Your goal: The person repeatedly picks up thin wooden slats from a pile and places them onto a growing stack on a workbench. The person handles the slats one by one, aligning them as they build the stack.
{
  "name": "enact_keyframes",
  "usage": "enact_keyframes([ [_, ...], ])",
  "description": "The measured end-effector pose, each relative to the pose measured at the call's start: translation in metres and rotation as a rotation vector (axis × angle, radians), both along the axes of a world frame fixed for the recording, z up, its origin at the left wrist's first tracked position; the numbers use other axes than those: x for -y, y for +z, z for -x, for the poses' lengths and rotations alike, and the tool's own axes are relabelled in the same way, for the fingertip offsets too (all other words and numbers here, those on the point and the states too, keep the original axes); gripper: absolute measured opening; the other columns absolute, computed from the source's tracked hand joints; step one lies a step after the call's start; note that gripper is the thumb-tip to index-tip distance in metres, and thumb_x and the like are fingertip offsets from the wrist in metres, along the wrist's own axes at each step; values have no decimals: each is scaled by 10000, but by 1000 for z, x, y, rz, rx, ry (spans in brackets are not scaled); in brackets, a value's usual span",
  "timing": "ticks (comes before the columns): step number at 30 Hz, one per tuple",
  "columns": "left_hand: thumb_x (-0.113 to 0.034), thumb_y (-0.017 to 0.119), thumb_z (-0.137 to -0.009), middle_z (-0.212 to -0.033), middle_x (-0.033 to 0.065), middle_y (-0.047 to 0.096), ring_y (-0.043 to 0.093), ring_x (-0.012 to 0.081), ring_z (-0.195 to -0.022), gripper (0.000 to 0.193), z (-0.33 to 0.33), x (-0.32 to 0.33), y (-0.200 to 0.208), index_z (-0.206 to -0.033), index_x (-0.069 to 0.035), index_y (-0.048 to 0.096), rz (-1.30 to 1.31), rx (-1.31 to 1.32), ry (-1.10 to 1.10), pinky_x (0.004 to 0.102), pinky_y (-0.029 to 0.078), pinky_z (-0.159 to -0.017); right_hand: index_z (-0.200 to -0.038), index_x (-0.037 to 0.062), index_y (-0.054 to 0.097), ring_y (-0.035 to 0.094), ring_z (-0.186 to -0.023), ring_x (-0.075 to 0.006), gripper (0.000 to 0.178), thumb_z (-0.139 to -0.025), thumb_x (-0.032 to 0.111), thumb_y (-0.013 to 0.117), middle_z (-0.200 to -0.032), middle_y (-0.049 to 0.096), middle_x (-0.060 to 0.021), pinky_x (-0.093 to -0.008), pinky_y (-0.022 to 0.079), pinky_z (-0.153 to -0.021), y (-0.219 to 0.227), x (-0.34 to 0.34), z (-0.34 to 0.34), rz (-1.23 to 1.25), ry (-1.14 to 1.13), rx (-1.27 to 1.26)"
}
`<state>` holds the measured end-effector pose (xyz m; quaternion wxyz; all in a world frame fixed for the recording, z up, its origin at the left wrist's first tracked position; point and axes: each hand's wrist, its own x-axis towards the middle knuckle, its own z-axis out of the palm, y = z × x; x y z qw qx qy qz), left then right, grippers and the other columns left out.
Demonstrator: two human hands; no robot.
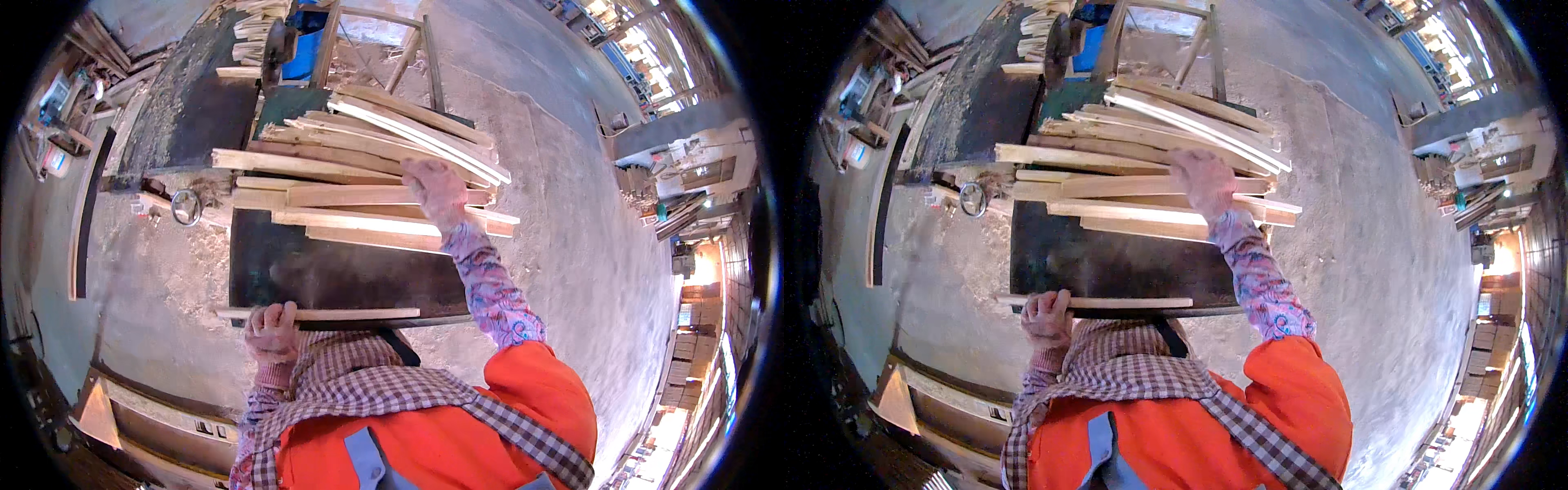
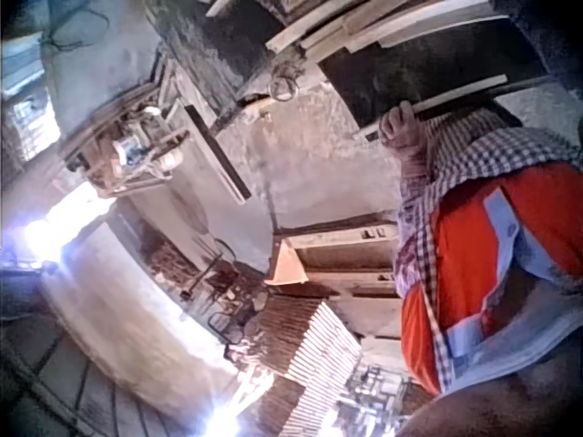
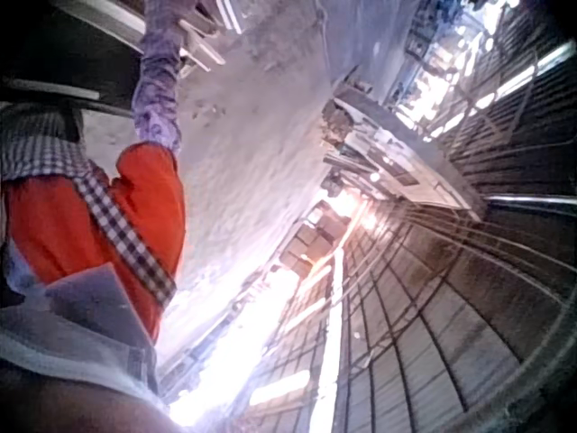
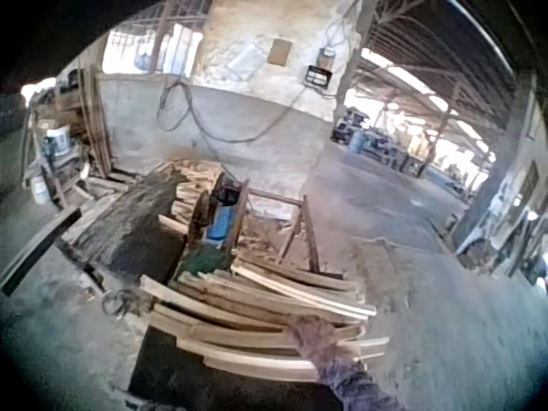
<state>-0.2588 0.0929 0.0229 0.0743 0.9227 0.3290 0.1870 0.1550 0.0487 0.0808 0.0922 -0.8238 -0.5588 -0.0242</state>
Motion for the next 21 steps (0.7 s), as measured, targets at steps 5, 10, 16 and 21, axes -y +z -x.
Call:
enact_keyframes([
  [5,-190,687,-729,-931,-2,585,612,265,-887,157,-5,1,-2,-880,-211,649,31,-43,52,438,514,-761,-1426,186,542,570,-1286,-373,507,-962,371,628,-1390,611,-142,-486,485,-1045,-5,-41,-82,88,-246,-19],
  [10,-179,713,-734,-917,35,597,618,283,-925,131,-8,7,9,-839,-144,642,33,-67,103,441,525,-806,-1332,146,584,620,-1229,-387,403,-940,239,595,-1306,650,-201,-500,518,-1001,-28,-67,-121,291,-213,14],
  [16,-189,714,-733,-924,25,596,616,292,-938,126,-13,5,15,-832,-162,642,136,-77,105,448,521,-822,-1460,207,505,579,-1269,-370,564,-914,206,647,-1381,604,-140,-484,486,-1031,-17,-67,-131,460,-145,7],
  [21,-179,702,-728,-912,22,587,616,285,-923,139,-15,4,11,-851,-167,640,30,-48,87,435,527,-803,-1453,222,517,601,-1214,-368,601,-881,188,697,-1366,586,-120,-472,498,-1014,0,-53,-120,249,-200,91],
])
